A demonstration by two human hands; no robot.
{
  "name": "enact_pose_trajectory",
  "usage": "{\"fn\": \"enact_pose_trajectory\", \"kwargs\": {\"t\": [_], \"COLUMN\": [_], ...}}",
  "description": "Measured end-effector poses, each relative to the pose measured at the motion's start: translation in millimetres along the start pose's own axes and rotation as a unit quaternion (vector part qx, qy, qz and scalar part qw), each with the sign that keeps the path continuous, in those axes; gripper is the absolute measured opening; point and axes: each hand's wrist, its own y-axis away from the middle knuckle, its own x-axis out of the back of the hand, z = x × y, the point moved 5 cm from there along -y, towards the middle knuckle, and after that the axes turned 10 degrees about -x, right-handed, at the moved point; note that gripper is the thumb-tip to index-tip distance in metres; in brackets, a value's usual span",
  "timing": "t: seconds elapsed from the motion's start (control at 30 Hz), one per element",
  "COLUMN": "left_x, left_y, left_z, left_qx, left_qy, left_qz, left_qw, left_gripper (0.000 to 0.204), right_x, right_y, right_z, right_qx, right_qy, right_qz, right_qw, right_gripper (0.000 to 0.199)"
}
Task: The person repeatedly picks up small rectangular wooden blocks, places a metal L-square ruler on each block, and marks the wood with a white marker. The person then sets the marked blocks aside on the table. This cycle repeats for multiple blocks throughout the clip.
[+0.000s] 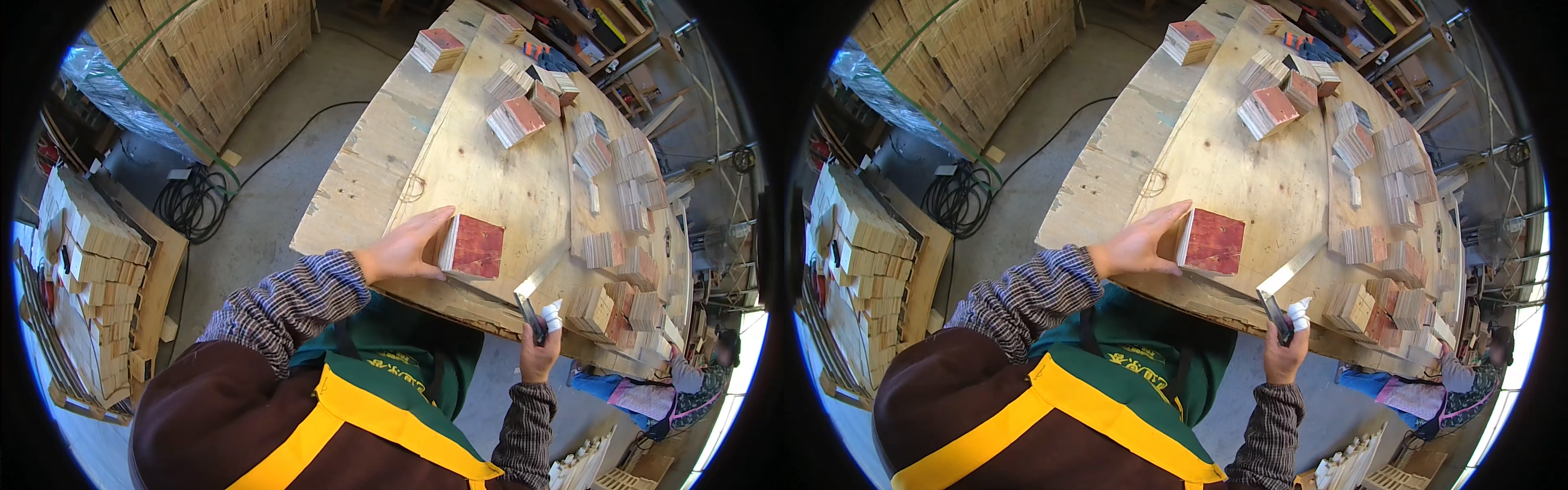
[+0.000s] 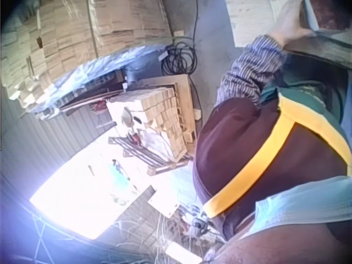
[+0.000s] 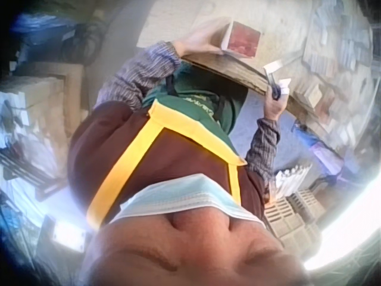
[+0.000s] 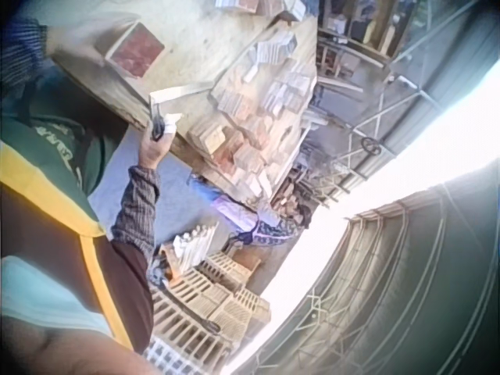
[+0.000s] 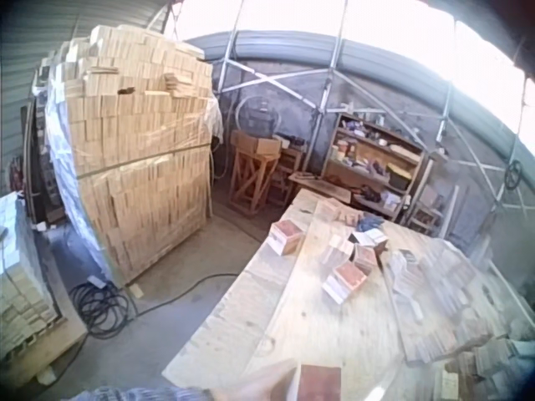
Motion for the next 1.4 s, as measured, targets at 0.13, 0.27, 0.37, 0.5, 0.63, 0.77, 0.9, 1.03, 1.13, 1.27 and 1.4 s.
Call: {"fn": "enact_pose_trajectory", "kwargs": {"t": [0.13,0.27,0.37,0.5,0.63,0.77,0.9,1.03,1.13,1.27,1.4], "left_x": [-8,-12,-15,3,8,-12,-35,-51,-68,-80,-76], "left_y": [-9,-11,-15,-9,-7,-27,-33,-19,-11,-10,-8], "left_z": [-6,-8,-10,-8,-11,-13,-13,-1,16,23,29], "left_qx": [0.011,0.002,0.007,0.033,0.162,0.182,0.178,0.161,0.120,0.136,0.132], "left_qy": [0.042,0.069,0.072,0.119,0.328,0.325,0.368,0.288,0.269,0.304,0.297], "left_qz": [-0.028,-0.020,-0.035,-0.044,0.011,0.056,0.097,0.185,0.286,0.293,0.262], "left_qw": [0.999,0.997,0.997,0.991,0.931,0.926,0.907,0.926,0.912,0.896,0.909], "left_gripper": [0.108,0.106,0.106,0.083,0.053,0.053,0.050,0.049,0.048,0.050,0.057], "right_x": [11,-1,-22,-54,-60,-61,-63,-57,-78,-110,-113], "right_y": [3,-5,-19,-33,-43,-41,-26,4,27,40,25], "right_z": [-28,-63,-90,-109,-110,-110,-110,-96,-71,-62,-74], "right_qx": [0.000,0.039,0.137,0.208,0.246,0.312,0.278,0.092,-0.158,-0.329,-0.319], "right_qy": [-0.060,-0.109,-0.055,-0.017,-0.001,0.090,0.163,0.028,-0.221,-0.476,-0.539], "right_qz": [-0.018,-0.066,-0.117,-0.179,-0.163,-0.117,-0.014,0.097,0.157,0.112,0.097], "right_qw": [0.998,0.991,0.982,0.961,0.955,0.938,0.946,0.991,0.949,0.808,0.774], "right_gripper": [0.051,0.051,0.050,0.046,0.043,0.039,0.037,0.049,0.051,0.041,0.040]}}
